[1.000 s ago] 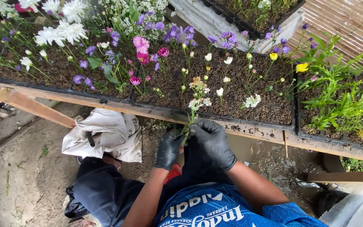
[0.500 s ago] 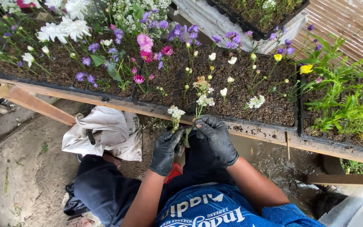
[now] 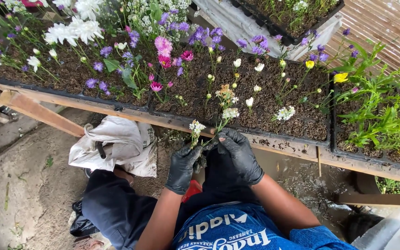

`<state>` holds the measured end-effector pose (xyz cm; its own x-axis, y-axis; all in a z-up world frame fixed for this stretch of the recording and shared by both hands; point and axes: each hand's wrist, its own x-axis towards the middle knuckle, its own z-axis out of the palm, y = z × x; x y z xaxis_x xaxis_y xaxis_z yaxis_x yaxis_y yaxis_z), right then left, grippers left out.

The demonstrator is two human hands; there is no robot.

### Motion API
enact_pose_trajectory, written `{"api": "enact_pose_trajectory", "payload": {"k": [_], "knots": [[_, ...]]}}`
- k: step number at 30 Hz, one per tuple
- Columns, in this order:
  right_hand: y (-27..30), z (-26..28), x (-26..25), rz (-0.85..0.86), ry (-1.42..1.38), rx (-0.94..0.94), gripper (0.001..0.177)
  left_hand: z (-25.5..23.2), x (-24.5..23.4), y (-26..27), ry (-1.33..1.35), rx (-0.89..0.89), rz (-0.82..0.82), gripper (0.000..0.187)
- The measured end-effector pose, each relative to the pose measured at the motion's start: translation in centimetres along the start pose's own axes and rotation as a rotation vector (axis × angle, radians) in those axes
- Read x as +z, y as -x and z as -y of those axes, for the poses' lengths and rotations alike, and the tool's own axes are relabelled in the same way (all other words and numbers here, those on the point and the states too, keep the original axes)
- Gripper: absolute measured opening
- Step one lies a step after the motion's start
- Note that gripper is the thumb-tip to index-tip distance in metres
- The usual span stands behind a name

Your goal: Planting small white flowers into a seedling tray already containing other plants.

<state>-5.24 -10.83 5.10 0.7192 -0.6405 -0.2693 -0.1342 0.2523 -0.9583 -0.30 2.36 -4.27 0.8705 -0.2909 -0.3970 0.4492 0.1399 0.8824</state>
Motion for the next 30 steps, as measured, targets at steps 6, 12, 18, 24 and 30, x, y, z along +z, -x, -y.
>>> {"api": "enact_pose_trajectory", "payload": {"k": [6, 12, 18, 24, 30], "knots": [[-0.7, -1.9, -2.0, 0.187, 0.038, -0.01, 0.013, -1.1, 0.6, 0.9, -0.031, 0.042, -0.007, 0.013], [-0.1, -0.6, -1.0, 0.254, 0.12, 0.025, 0.01, 1.6, 0.3, -0.5, 0.045, 0.009, 0.025, 0.013], [-1.1, -1.4, -2.1, 0.323, 0.134, 0.04, 0.016, 2.3, 0.5, -0.7, 0.102, 0.013, 0.056, 0.014], [-2.3, -4.1, -2.9, 0.327, 0.133, -0.001, 0.016, 2.8, 0.3, -0.7, 0.008, 0.026, 0.032, 0.009], [-3.0, -5.1, -3.5, 0.266, 0.118, -0.094, 0.013, 2.9, 0.4, -0.8, 0.001, 0.008, 0.039, 0.017]]}}
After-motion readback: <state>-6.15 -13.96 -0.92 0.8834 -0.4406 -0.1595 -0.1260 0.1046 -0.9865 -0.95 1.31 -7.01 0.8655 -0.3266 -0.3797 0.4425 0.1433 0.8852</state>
